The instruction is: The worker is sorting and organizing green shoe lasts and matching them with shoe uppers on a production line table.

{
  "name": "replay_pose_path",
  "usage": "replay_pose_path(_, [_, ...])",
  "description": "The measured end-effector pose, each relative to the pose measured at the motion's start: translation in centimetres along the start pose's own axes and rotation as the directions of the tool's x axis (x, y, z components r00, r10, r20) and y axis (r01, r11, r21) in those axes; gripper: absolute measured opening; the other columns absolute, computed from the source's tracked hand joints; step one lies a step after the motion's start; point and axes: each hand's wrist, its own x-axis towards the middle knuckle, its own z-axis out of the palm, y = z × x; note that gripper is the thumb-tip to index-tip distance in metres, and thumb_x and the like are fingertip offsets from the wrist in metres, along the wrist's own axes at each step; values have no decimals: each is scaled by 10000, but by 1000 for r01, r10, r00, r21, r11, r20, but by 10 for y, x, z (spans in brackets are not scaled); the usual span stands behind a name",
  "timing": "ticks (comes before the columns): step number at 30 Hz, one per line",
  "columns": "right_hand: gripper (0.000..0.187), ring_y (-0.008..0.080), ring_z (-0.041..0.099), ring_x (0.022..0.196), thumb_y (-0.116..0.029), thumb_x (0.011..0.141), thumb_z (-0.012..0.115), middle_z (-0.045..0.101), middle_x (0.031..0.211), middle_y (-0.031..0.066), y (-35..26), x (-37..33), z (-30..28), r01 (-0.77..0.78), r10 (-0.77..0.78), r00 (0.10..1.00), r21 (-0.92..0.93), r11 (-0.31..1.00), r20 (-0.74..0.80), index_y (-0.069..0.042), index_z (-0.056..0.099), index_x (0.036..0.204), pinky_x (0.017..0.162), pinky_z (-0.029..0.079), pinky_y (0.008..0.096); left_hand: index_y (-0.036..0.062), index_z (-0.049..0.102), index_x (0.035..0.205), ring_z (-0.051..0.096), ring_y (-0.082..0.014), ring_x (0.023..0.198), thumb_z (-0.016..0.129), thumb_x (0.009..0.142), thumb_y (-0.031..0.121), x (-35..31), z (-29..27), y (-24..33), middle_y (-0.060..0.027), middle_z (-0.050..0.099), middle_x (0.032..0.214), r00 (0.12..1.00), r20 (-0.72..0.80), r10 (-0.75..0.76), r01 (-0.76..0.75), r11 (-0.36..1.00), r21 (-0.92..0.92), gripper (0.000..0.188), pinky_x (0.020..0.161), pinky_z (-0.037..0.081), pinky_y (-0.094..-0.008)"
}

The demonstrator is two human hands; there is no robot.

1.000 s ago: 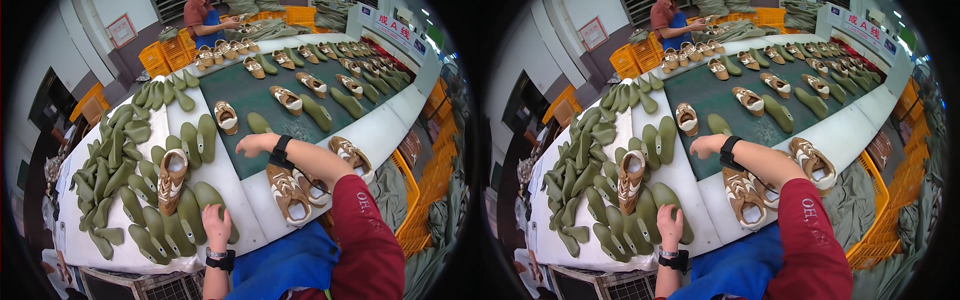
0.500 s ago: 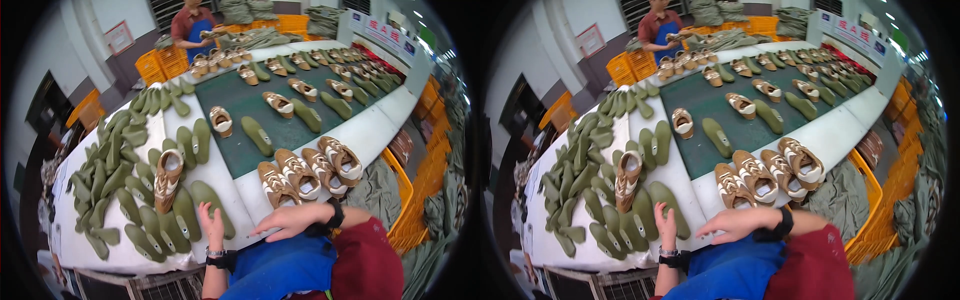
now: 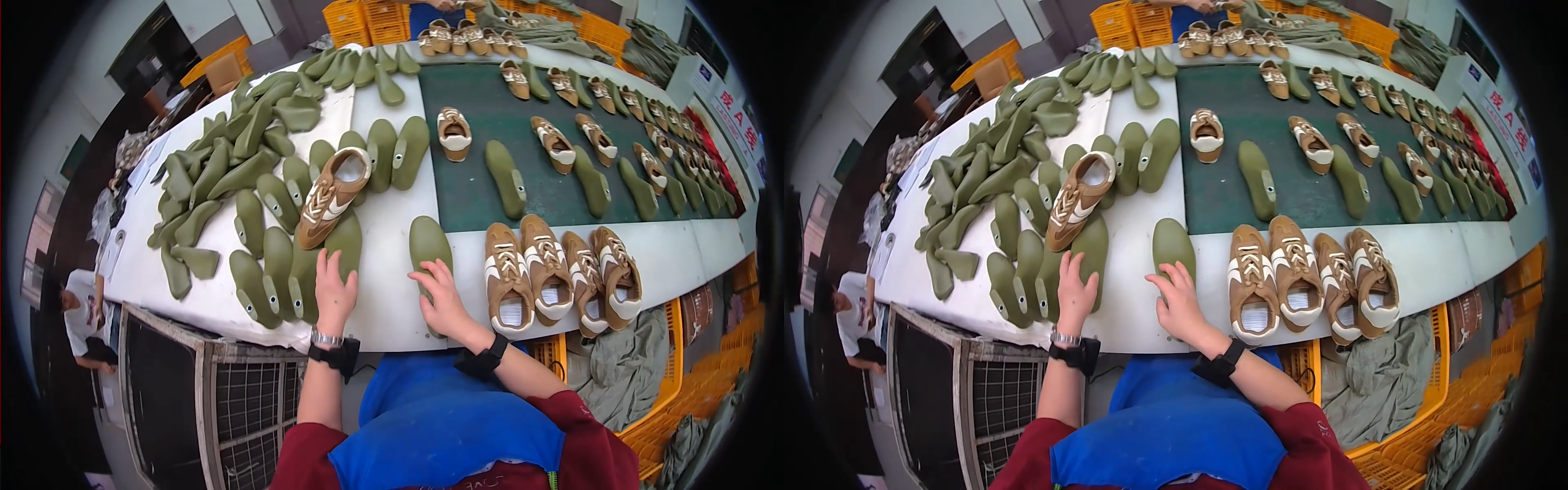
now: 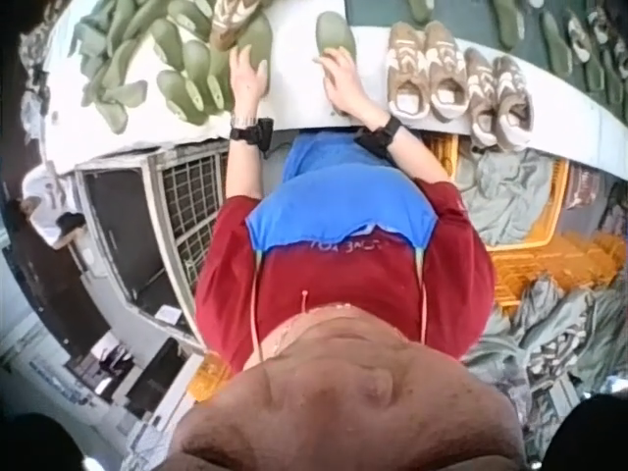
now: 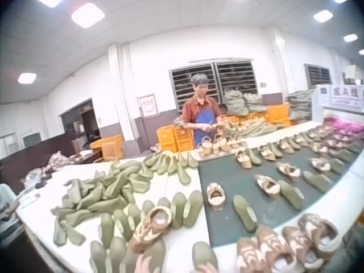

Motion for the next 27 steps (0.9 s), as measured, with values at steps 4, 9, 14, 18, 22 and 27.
replay_pose_path(4, [472, 452, 318, 1249, 60, 719, 538, 431, 1264, 181, 3, 11, 5, -39, 43, 998, 85, 996, -45, -90, 538, 1166, 1045, 295, 483, 36, 494, 1234, 545, -359, 1079, 611, 764, 55, 9, 0, 2, -210, 562, 1182, 990, 94, -103, 112, 990, -91, 485, 911, 438, -394])
replay_pose_path(9, [393, 427, 348, 1225, -100, 785, 603, 450, 1251, 177, 9, 28, 16, -46, 40, 983, -28, 999, -178, -81, 540, 1172, 1018, 304, 474, 3, 487, 1217, 533, -373, 1079, 607, 773, 59, -33, 29, 53, -205, 532, 1206, 990, 131, 57, -24, 971, -240, 464, 894, 446, -380])
replay_pose_path(14, [380, 414, 396, 1199, -216, 787, 662, 511, 1197, 185, 6, 35, 8, -66, 50, 976, -70, 995, -211, -32, 580, 1110, 1021, 323, 459, -9, 459, 1255, 411, -459, 1208, 554, 879, 197, -38, 32, 67, -285, 485, 1245, 978, 207, 3, 90, 895, -436, 439, 1007, 353, -448])
replay_pose_path(18, [379, 407, 387, 1214, -209, 764, 671, 503, 1208, 167, 12, 33, 3, -85, 68, 979, -81, 993, -194, -56, 589, 1101, 1019, 325, 464, -1, 474, 1243, 420, -465, 1189, 591, 850, 194, -21, 6, 39, -268, 508, 1218, 990, 112, 82, -57, 977, -207, 454, 1005, 348, -469])
replay_pose_path(22, [344, 402, 367, 1235, -152, 747, 667, 492, 1225, 157, 14, 31, 2, -99, 82, 979, -86, 991, -184, -75, 595, 1075, 1027, 315, 468, 24, 481, 1247, 327, -477, 1228, 687, 752, 300, 1, -44, -31, -226, 399, 1329, 985, -169, 19, 62, 887, 458, 603, 1007, 312, -518])
replay_pose_path(27, [316, 403, 363, 1238, -147, 741, 665, 489, 1227, 150, 13, 31, 4, -91, 75, 983, -94, 991, -165, -82, 601, 1043, 1030, 310, 472, 12, 556, 1182, 401, -459, 1185, 692, 711, 524, 14, -70, -88, -287, 314, 1382, 945, 4, -326, 320, 929, 185, 709, 1000, 369, -441])
